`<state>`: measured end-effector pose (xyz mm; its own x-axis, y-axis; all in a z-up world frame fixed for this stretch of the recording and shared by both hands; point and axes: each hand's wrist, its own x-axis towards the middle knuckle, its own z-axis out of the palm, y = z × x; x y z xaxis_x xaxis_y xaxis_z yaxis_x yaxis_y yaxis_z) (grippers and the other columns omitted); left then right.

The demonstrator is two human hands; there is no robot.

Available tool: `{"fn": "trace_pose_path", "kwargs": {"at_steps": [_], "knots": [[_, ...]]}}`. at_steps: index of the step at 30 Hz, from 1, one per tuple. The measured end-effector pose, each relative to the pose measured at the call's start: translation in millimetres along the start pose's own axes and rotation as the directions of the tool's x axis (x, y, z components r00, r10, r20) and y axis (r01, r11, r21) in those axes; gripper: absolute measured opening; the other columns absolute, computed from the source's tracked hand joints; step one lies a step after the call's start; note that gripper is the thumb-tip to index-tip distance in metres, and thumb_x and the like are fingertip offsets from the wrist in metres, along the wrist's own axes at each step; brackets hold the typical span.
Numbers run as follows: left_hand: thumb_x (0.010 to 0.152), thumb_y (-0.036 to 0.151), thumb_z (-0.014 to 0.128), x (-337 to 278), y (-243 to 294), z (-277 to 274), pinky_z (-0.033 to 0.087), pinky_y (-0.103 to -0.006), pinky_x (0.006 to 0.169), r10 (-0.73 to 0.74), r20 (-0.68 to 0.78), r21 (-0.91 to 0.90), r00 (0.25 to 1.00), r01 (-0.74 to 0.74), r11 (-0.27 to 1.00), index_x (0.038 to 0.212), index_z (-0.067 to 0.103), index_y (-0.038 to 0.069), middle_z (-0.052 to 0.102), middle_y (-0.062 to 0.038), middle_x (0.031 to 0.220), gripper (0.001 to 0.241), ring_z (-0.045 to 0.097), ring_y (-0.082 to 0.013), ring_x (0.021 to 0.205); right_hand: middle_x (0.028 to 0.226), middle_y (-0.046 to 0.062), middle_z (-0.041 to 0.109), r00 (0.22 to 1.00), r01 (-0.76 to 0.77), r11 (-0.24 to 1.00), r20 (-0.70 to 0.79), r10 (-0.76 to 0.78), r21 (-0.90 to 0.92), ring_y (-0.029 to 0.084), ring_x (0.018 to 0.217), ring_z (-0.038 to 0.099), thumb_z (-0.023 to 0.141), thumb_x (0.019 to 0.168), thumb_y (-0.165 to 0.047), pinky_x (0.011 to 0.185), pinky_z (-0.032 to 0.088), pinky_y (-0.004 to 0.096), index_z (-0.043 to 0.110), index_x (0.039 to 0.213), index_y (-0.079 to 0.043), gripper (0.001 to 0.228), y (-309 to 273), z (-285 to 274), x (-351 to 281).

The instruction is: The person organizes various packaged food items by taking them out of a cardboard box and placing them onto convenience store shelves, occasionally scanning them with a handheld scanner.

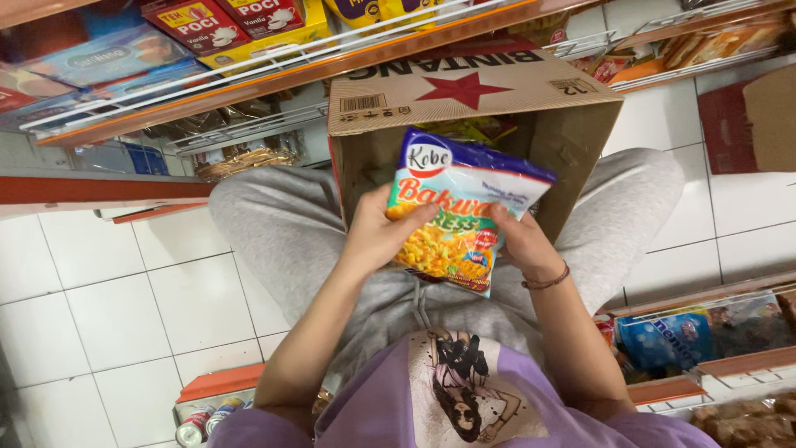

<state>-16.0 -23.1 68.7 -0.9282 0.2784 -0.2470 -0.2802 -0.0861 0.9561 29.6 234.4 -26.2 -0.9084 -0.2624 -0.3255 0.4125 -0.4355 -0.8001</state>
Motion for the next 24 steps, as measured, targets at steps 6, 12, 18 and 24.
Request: {"fn": "trace_pose_path", "kwargs": {"at_steps": [6,12,18,24], "knots": [[0.097,0.009,0.075,-8.5,18.2,-4.8,0.058,-0.0256,0.084,0.181,-0.317,-0.073,0.931,-0.215,0.974,0.116,0.071,-0.002,0.077,-0.006,0.108,0.023,0.069,-0.0074,0.094,0.124,0.004,0.07,0.995,0.064,0.955,0.088,-0.04,-0.289,0.01,0.11,0.066,0.083,0.077,0.004,0.095,0.057,0.031,0.057,0.131,-0.001,0.06,-71.2,81.1,-0.4],[0.098,0.01,0.072,-33.9,66.4,-26.7,0.056,-0.0264,0.089,0.358,-0.26,0.152,0.897,-0.328,0.932,0.128,0.056,-0.002,0.073,-0.005,0.111,0.035,0.067,-0.0085,0.1,0.12,0.006,0.073,0.995,0.018,0.946,0.096,0.014,-0.325,0.009,0.102,0.065,0.081,0.085,0.002,0.087,0.055,0.029,0.062,0.129,0.003,0.049,-85.9,104.8,6.6],[0.102,0.019,0.071,-47.7,74.4,-49.6,0.056,-0.0266,0.086,0.49,-0.426,0.315,0.761,-0.383,0.868,0.122,0.059,-0.001,0.076,-0.006,0.105,0.031,0.069,-0.0086,0.095,0.122,0.003,0.071,0.928,0.37,0.816,0.214,-0.305,-0.444,0.008,0.108,0.064,0.065,0.104,-0.024,0.093,0.054,0.025,0.056,0.133,0.002,0.04,-86.4,155.7,25.4],[0.105,0.028,0.07,-65.4,69.5,-90.1,0.053,-0.0243,0.078,0.541,-0.565,0.359,0.623,-0.405,0.841,0.115,0.063,0.0,0.075,-0.004,0.095,0.03,0.064,-0.0067,0.086,0.094,0.004,0.074,0.839,0.453,0.558,0.12,-0.531,-0.695,0.008,0.082,0.063,0.051,0.11,-0.037,0.072,0.051,0.025,0.063,0.122,0.006,0.046,-78.2,221.8,54.4]]}}
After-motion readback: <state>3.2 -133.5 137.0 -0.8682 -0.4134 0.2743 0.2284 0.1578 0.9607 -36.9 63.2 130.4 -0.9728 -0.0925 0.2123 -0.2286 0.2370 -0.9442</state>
